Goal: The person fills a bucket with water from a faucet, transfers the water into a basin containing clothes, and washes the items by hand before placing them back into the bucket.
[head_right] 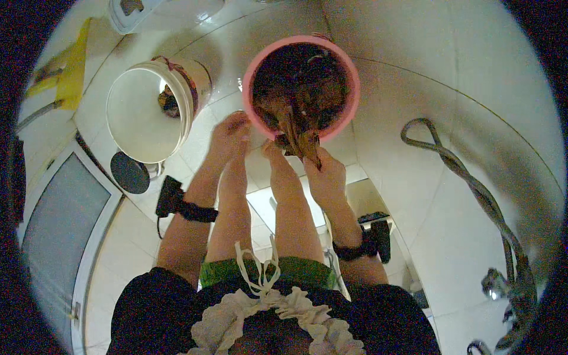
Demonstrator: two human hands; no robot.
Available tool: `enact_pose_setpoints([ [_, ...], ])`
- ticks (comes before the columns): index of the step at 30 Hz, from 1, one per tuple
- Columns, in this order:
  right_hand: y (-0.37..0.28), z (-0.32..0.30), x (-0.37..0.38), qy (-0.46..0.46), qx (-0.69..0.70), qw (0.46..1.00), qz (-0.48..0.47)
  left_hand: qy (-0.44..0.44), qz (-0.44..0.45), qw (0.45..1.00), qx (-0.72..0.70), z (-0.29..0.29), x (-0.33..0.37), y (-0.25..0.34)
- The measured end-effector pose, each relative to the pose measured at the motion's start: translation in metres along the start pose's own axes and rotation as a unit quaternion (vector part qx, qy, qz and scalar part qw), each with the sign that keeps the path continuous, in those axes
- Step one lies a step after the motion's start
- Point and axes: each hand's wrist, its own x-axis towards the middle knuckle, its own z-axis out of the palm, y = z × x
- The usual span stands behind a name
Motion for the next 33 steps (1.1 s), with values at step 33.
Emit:
enact_pose_setpoints([
  [33, -0.04, -0.123, -0.1, 0.219, 0.165, 0.961, -0.038, -0.102, 0.027, 0.962, -0.254, 0.0, -0.003, 0.117],
])
